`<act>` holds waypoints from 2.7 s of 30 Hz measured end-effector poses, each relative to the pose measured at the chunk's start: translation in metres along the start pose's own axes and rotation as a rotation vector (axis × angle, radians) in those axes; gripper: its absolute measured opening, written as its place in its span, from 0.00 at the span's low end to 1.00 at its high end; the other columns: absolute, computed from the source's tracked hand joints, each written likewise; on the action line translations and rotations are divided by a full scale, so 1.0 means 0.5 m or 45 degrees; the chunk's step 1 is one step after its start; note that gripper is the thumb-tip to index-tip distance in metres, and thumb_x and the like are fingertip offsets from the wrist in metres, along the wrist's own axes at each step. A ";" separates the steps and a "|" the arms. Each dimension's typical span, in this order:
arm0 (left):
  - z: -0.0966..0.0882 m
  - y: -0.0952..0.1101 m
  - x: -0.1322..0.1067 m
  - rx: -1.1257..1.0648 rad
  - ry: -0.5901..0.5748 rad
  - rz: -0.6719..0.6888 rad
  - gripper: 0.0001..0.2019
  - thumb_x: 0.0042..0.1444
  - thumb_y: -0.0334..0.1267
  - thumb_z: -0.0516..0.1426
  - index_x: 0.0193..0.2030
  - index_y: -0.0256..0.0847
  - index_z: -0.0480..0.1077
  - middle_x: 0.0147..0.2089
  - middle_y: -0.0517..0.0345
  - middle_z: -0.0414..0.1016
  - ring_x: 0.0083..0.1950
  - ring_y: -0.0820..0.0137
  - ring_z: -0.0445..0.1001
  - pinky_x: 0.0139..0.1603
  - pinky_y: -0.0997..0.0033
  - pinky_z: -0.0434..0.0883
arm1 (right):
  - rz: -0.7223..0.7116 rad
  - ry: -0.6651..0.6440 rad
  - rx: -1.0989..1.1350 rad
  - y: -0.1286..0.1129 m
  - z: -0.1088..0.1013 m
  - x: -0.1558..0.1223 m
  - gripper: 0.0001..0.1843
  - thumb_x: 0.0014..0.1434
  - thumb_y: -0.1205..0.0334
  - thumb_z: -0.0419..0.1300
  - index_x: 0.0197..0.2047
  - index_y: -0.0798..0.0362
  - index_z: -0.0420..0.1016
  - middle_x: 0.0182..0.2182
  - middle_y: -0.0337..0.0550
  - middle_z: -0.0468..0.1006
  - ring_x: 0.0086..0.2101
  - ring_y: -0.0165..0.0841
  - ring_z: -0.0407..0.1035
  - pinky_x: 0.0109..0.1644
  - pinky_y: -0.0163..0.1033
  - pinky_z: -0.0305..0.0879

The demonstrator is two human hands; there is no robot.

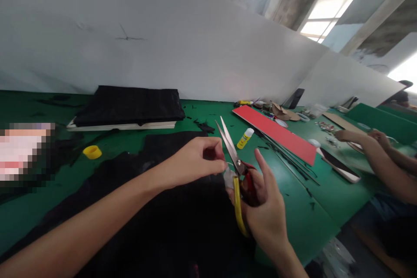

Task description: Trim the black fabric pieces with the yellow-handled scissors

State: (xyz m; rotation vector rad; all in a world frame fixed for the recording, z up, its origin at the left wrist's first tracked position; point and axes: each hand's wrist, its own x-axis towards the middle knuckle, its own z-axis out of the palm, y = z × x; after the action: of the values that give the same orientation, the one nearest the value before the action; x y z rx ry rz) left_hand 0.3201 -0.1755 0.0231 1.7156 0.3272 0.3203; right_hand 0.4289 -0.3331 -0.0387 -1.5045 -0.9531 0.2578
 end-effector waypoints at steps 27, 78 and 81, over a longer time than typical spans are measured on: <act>0.025 -0.005 0.002 0.049 0.026 -0.044 0.04 0.52 0.34 0.57 0.32 0.39 0.65 0.28 0.66 0.67 0.25 0.79 0.65 0.23 0.79 0.66 | -0.006 -0.025 -0.093 0.002 -0.001 0.002 0.45 0.48 0.67 0.66 0.67 0.41 0.55 0.45 0.41 0.78 0.36 0.31 0.74 0.40 0.37 0.74; 0.009 -0.066 0.015 0.695 0.092 0.074 0.22 0.58 0.52 0.55 0.57 0.46 0.69 0.57 0.55 0.72 0.54 0.63 0.70 0.57 0.61 0.66 | 0.352 0.221 0.392 0.119 -0.149 0.212 0.57 0.32 0.67 0.76 0.65 0.40 0.58 0.33 0.30 0.72 0.23 0.22 0.65 0.22 0.27 0.62; 0.009 -0.068 0.014 0.703 0.059 0.057 0.23 0.57 0.53 0.56 0.56 0.47 0.69 0.56 0.56 0.73 0.53 0.64 0.71 0.53 0.62 0.67 | 0.400 0.177 0.336 0.150 -0.153 0.206 0.60 0.32 0.66 0.76 0.66 0.39 0.55 0.35 0.32 0.74 0.24 0.23 0.66 0.24 0.28 0.64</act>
State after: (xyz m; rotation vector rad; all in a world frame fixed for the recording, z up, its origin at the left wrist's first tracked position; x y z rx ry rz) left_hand 0.3272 -0.1712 -0.0110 2.2623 0.4391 0.3208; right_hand 0.5750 -0.3094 -0.0535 -1.4020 -0.5457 0.4799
